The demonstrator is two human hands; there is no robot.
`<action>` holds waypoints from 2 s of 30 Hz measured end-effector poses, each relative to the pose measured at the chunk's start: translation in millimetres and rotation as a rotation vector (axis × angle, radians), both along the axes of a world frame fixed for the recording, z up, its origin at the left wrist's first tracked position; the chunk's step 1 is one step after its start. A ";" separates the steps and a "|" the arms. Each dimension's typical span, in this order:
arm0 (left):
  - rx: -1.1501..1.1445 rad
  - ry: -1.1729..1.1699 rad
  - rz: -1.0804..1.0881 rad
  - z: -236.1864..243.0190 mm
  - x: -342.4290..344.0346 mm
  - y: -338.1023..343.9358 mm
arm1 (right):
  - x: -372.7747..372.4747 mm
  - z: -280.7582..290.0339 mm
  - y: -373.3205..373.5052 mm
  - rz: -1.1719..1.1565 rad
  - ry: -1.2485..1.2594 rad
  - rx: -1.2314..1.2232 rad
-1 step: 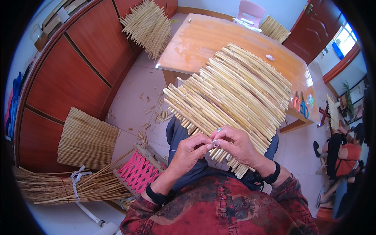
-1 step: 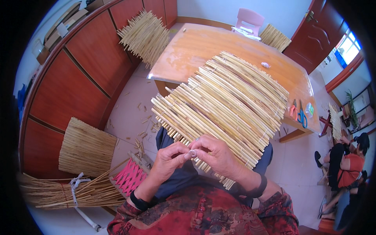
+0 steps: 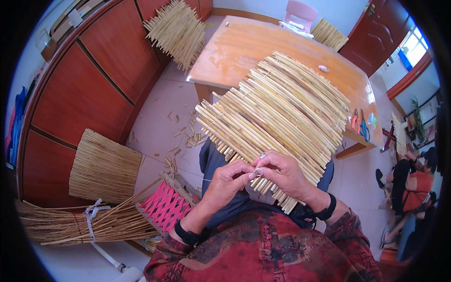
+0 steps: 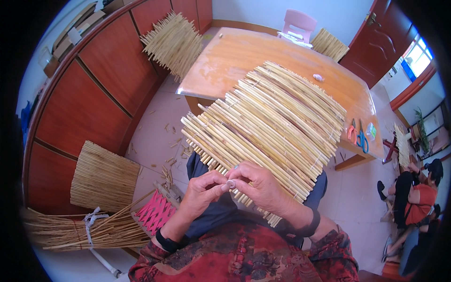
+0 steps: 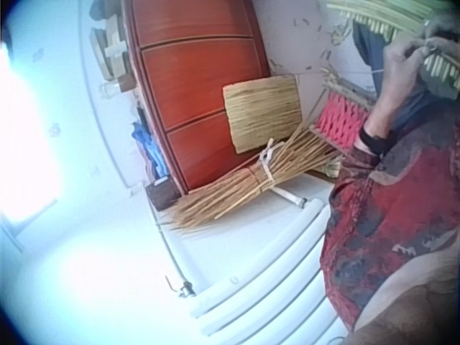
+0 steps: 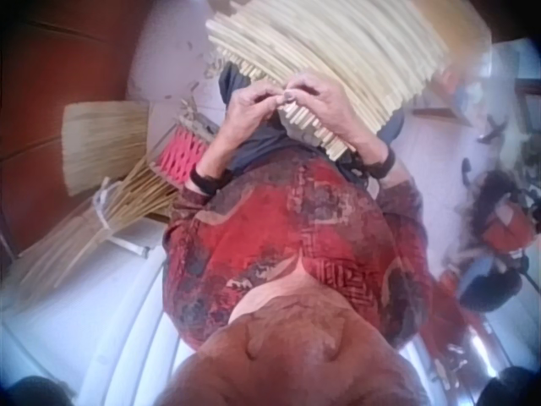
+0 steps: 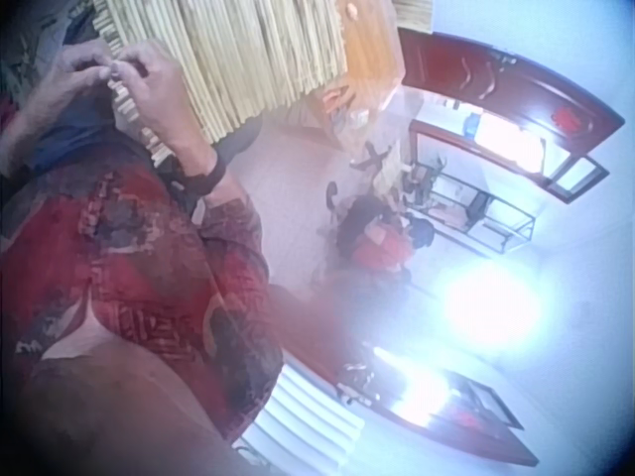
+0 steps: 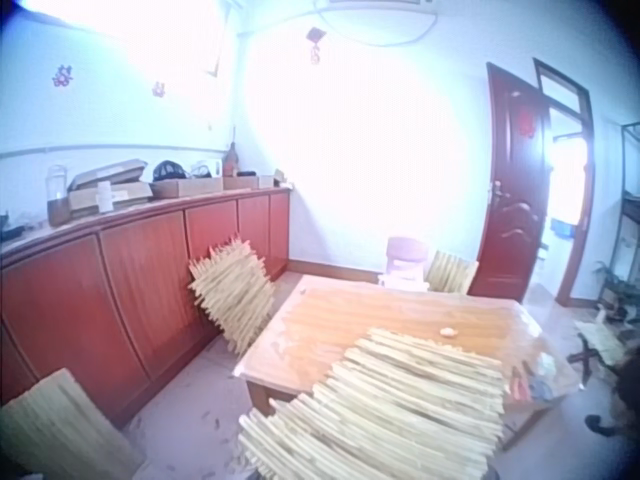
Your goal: The person weaves a straw mat by aligning thin wooden stalks side-by-side and binding them together using string and wire. The person handles the stalks individually, threads the string through them to secure their position, cuts the string using scissors, and tightens the binding wires by hand.
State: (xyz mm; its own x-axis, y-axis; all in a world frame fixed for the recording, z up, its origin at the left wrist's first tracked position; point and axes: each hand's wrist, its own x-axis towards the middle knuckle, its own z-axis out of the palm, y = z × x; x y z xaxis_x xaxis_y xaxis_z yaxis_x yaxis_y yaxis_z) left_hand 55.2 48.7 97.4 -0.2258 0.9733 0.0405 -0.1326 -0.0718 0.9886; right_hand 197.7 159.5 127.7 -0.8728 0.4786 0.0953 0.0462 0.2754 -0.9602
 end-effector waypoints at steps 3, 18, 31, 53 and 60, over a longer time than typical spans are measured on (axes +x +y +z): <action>-0.065 -0.054 0.006 0.5 2.5 0.0 | -0.2 0.7 -1.6 -0.009 -0.010 -0.052; -0.031 -0.188 0.127 -1.1 16.9 10.5 | 7.8 12.2 -5.5 -0.193 -0.005 0.191; -0.032 -0.264 0.170 -1.3 23.3 16.3 | 12.0 9.5 -4.0 -0.248 -0.060 -0.009; -0.174 -0.582 0.012 -6.2 16.3 17.8 | 13.4 -5.1 4.4 -0.174 0.007 0.238; -0.157 -0.646 0.004 -6.9 16.9 18.1 | 14.3 -1.3 2.5 -0.171 -0.014 0.417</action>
